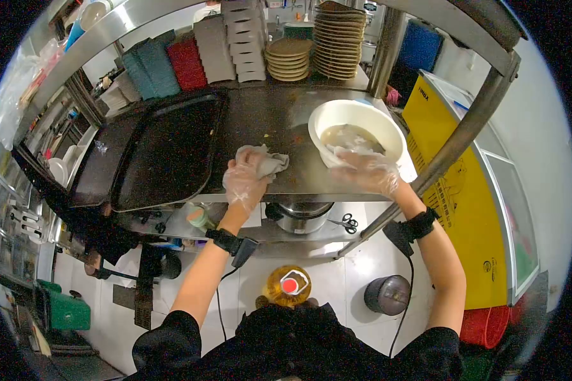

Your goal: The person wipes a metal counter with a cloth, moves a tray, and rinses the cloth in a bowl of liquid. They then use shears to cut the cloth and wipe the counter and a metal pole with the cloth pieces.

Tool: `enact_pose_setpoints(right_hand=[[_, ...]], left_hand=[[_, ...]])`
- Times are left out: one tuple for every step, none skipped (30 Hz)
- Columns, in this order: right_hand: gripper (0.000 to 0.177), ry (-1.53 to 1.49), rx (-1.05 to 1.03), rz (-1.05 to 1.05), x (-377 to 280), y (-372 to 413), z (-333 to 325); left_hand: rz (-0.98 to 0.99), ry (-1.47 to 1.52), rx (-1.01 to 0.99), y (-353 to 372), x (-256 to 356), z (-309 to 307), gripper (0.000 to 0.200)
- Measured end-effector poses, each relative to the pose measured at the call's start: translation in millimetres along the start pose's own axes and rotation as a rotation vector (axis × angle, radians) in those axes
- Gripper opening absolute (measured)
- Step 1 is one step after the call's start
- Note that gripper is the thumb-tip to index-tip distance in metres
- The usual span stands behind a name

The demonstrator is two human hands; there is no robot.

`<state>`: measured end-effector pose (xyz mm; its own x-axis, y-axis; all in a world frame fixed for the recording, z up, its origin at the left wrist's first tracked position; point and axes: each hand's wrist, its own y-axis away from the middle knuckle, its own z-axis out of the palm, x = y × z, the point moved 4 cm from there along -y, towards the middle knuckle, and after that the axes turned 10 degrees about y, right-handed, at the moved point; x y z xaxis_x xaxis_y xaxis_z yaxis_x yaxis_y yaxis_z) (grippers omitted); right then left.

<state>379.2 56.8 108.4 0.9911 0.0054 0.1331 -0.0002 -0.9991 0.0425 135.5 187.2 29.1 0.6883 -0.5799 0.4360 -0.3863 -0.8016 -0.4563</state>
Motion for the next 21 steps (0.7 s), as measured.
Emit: enact_pose_setpoints(right_hand=[[0.051, -0.04, 0.023, 0.019, -4.4, 0.0, 0.1], [0.055, -0.08, 0.047, 0.038, -7.6, -2.0, -0.1], [0.053, -0.051, 0.127, 0.052, -11.9, -8.5, 3.8], [0.053, -0.052, 0.127, 0.051, -13.1, -9.5, 6.2], [0.049, -0.014, 0.122, 0.105, -12.9, -10.0, 7.0], [0.045, 0.026, 0.117, 0.158, -12.7, -10.3, 7.1], [0.045, 0.025, 0.115, 0.156, -10.8, -8.3, 6.1], [0.043, 0.052, 0.093, 0.151, -4.0, -3.4, 4.0], [0.041, 0.081, 0.07, 0.149, 4.0, 2.5, 2.3], [0.036, 0.118, 0.056, 0.168, 12.5, 8.8, 1.6], [0.032, 0.146, 0.078, 0.154, 28.2, 12.9, 7.8], [0.03, 0.174, 0.099, 0.141, 37.1, 14.5, 9.2], [0.027, 0.266, 0.03, 0.175, 40.6, 18.9, 5.4], [0.027, 0.272, 0.049, 0.171, 53.8, 18.9, 13.7], [0.027, 0.278, 0.068, 0.167, 59.3, 19.0, 11.6], [0.027, 0.251, 0.001, 0.18, 65.8, 19.1, 11.4], [0.033, 0.187, -0.018, 0.154, 71.0, 25.5, 8.1], [0.041, 0.124, -0.037, 0.128, 62.7, 32.2, -9.7], [0.051, -0.029, -0.037, 0.179, 73.8, 29.8, -11.1], [0.053, -0.089, -0.007, 0.22, 83.1, 27.6, -16.6], [0.055, -0.151, 0.023, 0.259, 83.4, 24.2, -30.0]], left_hand=[[0.026, -0.068, -0.046, -1.0, 1.2, 2.0, 0.058], [0.011, -0.069, -0.085, -1.9, -0.2, 4.6, 0.061], [0.01, -0.072, -0.086, -1.4, -1.3, 4.7, 0.061], [0.029, -0.086, -0.074, 0.1, -1.1, 4.4, 0.06], [0.047, -0.099, -0.061, 0.8, -1.5, 3.6, 0.058], [0.044, -0.1, -0.06, 1.2, -3.7, 3.6, 0.058], [0.066, -0.08, -0.044, 2.1, -4.9, 3.8, 0.058], [0.089, -0.059, -0.028, 2.4, -4.9, 4.3, 0.058], [0.09, -0.055, -0.03, 2.3, -6.7, 6.3, 0.058], [0.109, -0.049, -0.011, 1.4, -8.4, 6.9, 0.057], [0.128, -0.043, 0.009, 1.1, -9.2, 8.0, 0.056], [0.134, -0.037, 0.005, 0.6, -5.6, 4.4, 0.056], [0.094, -0.032, -0.031, 0.4, -3.3, 0.9, 0.053], [0.054, -0.027, -0.068, 0.2, -2.7, -1.1, 0.051], [0.105, -0.014, 0.014, -1.3, -2.5, -3.1, 0.05], [0.113, -0.009, 0.01, -1.4, -4.4, -2.6, 0.05], [0.06, 0.065, 0.028, -2.8, -8.3, -2.9, 0.05], [0.006, 0.141, 0.046, -5.1, -9.0, -6.0, 0.05], [0.009, 0.197, 0.12, -7.7, -10.2, -9.0, 0.051], [0.017, 0.203, 0.117, -10.5, -8.7, -7.1, 0.051], [0.004, 0.217, 0.174, -13.2, -6.7, -10.1, 0.052]])
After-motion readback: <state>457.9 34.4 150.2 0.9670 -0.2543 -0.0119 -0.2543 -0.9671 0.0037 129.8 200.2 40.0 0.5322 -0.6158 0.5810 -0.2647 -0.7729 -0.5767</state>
